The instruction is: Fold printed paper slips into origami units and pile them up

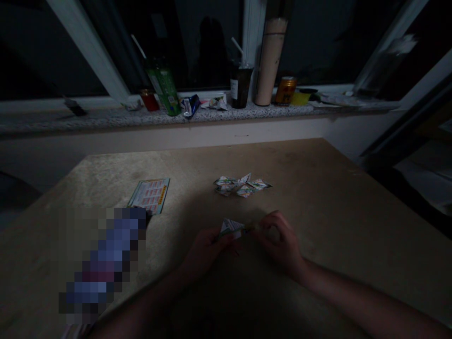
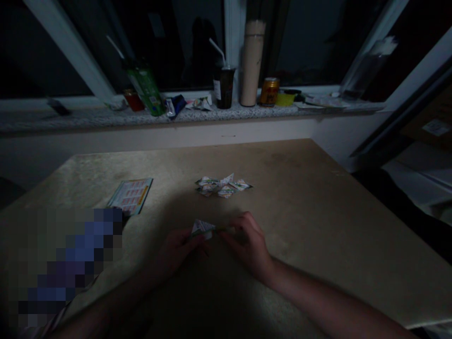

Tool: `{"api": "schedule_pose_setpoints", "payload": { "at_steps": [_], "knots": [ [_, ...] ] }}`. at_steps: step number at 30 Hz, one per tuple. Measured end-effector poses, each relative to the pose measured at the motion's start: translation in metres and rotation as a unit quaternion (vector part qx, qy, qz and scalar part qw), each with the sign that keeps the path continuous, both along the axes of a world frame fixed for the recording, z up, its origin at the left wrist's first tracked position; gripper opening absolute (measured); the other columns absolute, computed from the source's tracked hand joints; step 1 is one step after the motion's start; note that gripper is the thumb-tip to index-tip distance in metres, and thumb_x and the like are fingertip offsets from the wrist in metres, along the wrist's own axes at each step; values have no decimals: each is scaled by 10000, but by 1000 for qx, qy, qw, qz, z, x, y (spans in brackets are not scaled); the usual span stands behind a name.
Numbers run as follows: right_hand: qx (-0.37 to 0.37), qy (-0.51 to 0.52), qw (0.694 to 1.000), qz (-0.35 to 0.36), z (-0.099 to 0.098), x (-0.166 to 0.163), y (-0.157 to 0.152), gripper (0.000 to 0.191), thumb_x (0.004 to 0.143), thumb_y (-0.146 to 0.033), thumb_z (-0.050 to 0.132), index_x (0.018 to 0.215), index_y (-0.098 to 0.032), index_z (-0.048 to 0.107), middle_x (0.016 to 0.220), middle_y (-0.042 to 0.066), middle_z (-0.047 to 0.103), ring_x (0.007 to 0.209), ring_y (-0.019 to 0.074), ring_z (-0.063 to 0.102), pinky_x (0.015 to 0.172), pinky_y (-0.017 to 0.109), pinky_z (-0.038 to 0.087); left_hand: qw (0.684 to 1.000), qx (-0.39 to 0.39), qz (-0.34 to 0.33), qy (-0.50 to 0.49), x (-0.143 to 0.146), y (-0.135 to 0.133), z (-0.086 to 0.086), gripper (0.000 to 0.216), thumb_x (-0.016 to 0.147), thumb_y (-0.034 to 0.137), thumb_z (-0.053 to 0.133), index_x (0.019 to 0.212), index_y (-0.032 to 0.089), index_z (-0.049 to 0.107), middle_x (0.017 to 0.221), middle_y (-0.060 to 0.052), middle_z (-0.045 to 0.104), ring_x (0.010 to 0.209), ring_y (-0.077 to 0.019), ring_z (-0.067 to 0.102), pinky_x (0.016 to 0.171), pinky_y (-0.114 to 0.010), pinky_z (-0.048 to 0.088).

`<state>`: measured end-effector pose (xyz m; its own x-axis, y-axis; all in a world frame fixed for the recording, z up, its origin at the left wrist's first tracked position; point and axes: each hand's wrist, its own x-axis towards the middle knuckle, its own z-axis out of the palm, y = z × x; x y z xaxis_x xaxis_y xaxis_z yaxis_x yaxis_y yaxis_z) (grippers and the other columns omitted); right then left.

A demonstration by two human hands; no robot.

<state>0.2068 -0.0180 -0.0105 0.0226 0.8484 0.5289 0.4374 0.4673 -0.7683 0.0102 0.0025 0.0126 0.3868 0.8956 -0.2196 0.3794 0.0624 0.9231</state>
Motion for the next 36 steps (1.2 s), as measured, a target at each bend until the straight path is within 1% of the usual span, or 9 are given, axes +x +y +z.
{"api": "schedule_pose_setpoints", "payload": {
  "at_steps": [4,11,17,21,23,25,29,33,36],
  "knots": [
    [9,-21,999,49,2,2,-2,163,805,-199,597,965,-214,624,820,44,567,761,166,551,635,276,462,1000,-3,-6,-17,0,0,1,312,833,365,496,675,182,694,654,27,694,654,-177,635,644,-242,460],
    [-30,6,998,61,-3,-1,1,156,805,-229,600,947,-198,660,825,57,617,756,168,585,636,276,486,1000,-9,-4,-11,0,-1,1,295,829,360,513,714,167,705,653,28,700,651,-166,635,652,-222,448],
    [-126,46,989,68,-2,-4,6,135,769,-301,631,794,-175,675,679,29,588,615,141,540,525,240,430,1000,2,-7,-4,0,-1,1,290,831,344,516,708,166,709,683,27,705,690,-166,638,674,-212,441],
    [-238,102,962,93,-3,-3,10,210,734,-359,645,682,-156,628,632,11,575,568,125,515,504,227,401,1000,13,-15,-4,-1,-1,-1,281,843,336,510,724,175,708,703,28,703,693,-158,632,675,-207,435],
    [-268,110,950,115,-4,-2,11,237,743,-378,625,674,-153,600,633,6,569,573,123,508,517,227,399,1000,17,-17,-2,-1,-1,-2,286,849,326,499,723,174,706,716,22,703,697,-157,628,679,-209,432],
    [-264,89,952,129,-3,-1,12,258,774,-387,588,665,-154,567,622,-4,534,568,115,477,512,222,379,999,26,-19,5,-2,-1,-4,292,851,323,492,716,174,704,733,15,701,711,-159,625,690,-211,428],
    [-195,-20,971,138,-1,0,11,274,855,-352,485,652,-168,488,613,-19,448,572,109,422,513,218,337,998,42,-32,18,-3,-2,-6,303,858,322,478,716,176,703,739,16,694,712,-154,617,691,-203,417],
    [-139,-141,964,180,2,0,7,280,918,-296,371,704,-169,501,671,11,503,619,123,454,574,231,351,996,58,-59,17,-3,-1,-6,305,867,319,465,729,177,697,723,21,682,701,-151,610,675,-197,409],
    [-126,-173,957,197,4,2,6,315,925,-306,366,680,-168,509,638,8,507,586,121,448,571,236,339,995,64,-69,15,-3,-1,-4,299,866,316,468,728,173,691,717,23,674,697,-151,608,671,-198,408]
  ]
}}
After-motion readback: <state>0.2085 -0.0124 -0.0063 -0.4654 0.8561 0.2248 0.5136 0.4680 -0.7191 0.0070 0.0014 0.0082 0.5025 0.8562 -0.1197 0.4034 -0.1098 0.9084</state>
